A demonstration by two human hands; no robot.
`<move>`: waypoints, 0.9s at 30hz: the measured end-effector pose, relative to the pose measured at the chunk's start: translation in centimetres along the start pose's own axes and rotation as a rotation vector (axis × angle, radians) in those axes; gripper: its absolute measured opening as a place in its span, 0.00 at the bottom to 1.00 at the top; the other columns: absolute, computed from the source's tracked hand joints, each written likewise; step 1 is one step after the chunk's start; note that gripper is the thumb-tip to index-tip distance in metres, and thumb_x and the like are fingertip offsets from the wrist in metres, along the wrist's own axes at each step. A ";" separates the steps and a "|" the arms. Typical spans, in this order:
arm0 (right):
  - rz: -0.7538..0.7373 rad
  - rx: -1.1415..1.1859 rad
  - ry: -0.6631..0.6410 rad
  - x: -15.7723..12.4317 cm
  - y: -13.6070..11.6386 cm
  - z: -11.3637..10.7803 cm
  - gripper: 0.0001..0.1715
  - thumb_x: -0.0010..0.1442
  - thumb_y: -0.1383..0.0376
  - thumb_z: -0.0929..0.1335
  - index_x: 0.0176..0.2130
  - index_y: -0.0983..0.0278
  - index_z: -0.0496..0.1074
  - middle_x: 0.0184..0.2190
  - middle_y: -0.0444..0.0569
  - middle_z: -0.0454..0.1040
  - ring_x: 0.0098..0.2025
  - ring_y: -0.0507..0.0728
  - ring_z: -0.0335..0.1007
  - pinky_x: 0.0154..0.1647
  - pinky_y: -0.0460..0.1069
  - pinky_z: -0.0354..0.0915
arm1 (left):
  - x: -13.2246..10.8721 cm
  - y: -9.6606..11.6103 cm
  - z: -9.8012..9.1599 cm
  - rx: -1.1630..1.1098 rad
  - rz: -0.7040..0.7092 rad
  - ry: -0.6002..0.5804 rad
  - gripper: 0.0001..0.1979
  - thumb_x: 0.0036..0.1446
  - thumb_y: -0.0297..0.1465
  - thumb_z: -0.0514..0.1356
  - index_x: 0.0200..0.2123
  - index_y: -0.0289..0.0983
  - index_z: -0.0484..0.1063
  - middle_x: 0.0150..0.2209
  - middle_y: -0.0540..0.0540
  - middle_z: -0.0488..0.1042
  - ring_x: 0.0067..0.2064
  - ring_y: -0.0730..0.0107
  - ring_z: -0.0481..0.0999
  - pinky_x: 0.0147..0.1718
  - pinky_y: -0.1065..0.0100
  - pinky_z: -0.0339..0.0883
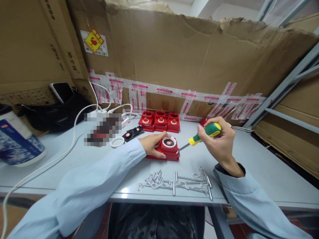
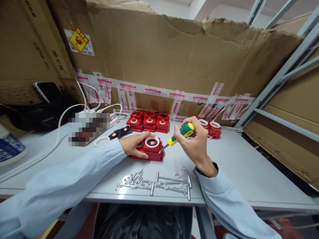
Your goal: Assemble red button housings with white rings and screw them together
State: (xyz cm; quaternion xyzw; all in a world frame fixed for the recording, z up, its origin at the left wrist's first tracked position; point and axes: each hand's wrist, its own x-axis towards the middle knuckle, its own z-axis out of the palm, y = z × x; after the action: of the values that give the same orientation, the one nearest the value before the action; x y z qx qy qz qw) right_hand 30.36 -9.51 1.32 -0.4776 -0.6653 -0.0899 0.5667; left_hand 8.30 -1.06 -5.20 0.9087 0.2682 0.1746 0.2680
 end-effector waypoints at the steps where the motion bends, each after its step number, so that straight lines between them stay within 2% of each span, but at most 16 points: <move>1: 0.004 0.003 -0.010 0.0 0.0 0.1 0.09 0.50 0.63 0.69 0.28 0.61 0.64 0.21 0.39 0.63 0.21 0.49 0.57 0.20 0.45 0.56 | 0.0 0.0 0.0 -0.001 0.005 -0.001 0.38 0.40 0.39 0.67 0.53 0.39 0.55 0.55 0.41 0.65 0.53 0.57 0.68 0.50 0.65 0.60; 8: -0.023 0.022 -0.123 0.4 -0.5 0.8 0.09 0.51 0.63 0.68 0.29 0.61 0.62 0.20 0.38 0.61 0.20 0.48 0.56 0.22 0.45 0.56 | 0.1 -0.3 0.2 0.006 0.025 0.005 0.38 0.40 0.39 0.67 0.54 0.39 0.55 0.55 0.41 0.64 0.53 0.57 0.68 0.50 0.64 0.61; 12: -0.114 -0.123 -0.260 1.3 -1.9 1.1 0.10 0.52 0.60 0.68 0.33 0.61 0.64 0.19 0.38 0.62 0.19 0.48 0.57 0.23 0.45 0.55 | 0.1 -0.4 0.2 0.039 -0.009 -0.001 0.39 0.41 0.42 0.66 0.54 0.39 0.54 0.52 0.40 0.67 0.49 0.56 0.71 0.47 0.63 0.63; 14: -0.165 -0.187 -0.340 1.7 -2.7 1.0 0.11 0.54 0.59 0.66 0.37 0.61 0.64 0.22 0.40 0.66 0.21 0.50 0.61 0.25 0.45 0.56 | 0.1 -0.3 0.1 0.052 -0.005 -0.005 0.38 0.41 0.41 0.66 0.54 0.38 0.55 0.51 0.40 0.68 0.47 0.56 0.71 0.45 0.64 0.64; 17: -0.193 -0.102 -0.490 2.0 -3.4 0.9 0.13 0.59 0.63 0.61 0.45 0.61 0.61 0.30 0.44 0.71 0.28 0.52 0.65 0.30 0.46 0.59 | 0.1 -0.1 0.0 0.061 0.011 -0.004 0.37 0.41 0.40 0.66 0.53 0.37 0.56 0.50 0.40 0.69 0.48 0.55 0.72 0.46 0.65 0.64; 19: -0.188 -0.006 -0.559 2.0 -3.4 1.0 0.12 0.60 0.64 0.59 0.45 0.61 0.61 0.30 0.44 0.71 0.26 0.50 0.65 0.29 0.45 0.59 | 0.1 -0.1 0.0 0.063 0.007 -0.006 0.37 0.41 0.40 0.66 0.53 0.37 0.55 0.50 0.40 0.69 0.48 0.55 0.71 0.46 0.65 0.64; 21: -0.195 -0.015 -0.518 1.9 -3.1 1.3 0.09 0.60 0.62 0.61 0.41 0.62 0.64 0.24 0.41 0.69 0.22 0.49 0.62 0.26 0.44 0.57 | 0.1 0.0 0.0 0.061 0.007 -0.006 0.38 0.41 0.40 0.66 0.54 0.37 0.55 0.51 0.40 0.68 0.50 0.55 0.71 0.47 0.64 0.63; 24: -0.202 -0.183 -0.374 2.0 -2.7 1.8 0.11 0.58 0.57 0.63 0.36 0.63 0.67 0.18 0.40 0.65 0.19 0.49 0.59 0.23 0.45 0.54 | 0.1 0.1 0.0 0.050 0.022 0.001 0.39 0.41 0.39 0.66 0.55 0.37 0.54 0.54 0.39 0.66 0.53 0.55 0.69 0.50 0.64 0.61; 25: -0.193 -0.225 -0.364 2.0 -2.7 1.8 0.12 0.58 0.57 0.64 0.38 0.63 0.67 0.18 0.40 0.66 0.19 0.50 0.59 0.23 0.45 0.54 | 0.1 0.1 0.0 0.048 0.024 0.003 0.39 0.41 0.39 0.66 0.55 0.37 0.54 0.55 0.39 0.65 0.53 0.55 0.68 0.50 0.64 0.61; 27: -0.171 -0.215 -0.439 2.3 -2.7 1.5 0.16 0.58 0.59 0.63 0.45 0.62 0.65 0.22 0.42 0.69 0.22 0.51 0.62 0.25 0.46 0.56 | 0.0 0.1 0.0 0.045 0.022 0.000 0.38 0.41 0.39 0.66 0.54 0.36 0.55 0.55 0.39 0.65 0.53 0.55 0.68 0.50 0.64 0.61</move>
State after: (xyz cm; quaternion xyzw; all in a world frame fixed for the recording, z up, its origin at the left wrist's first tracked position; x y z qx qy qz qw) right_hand 27.56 -8.73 3.86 -0.4854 -0.7970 -0.1017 0.3448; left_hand 8.38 -1.13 -5.09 0.9174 0.2618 0.1715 0.2458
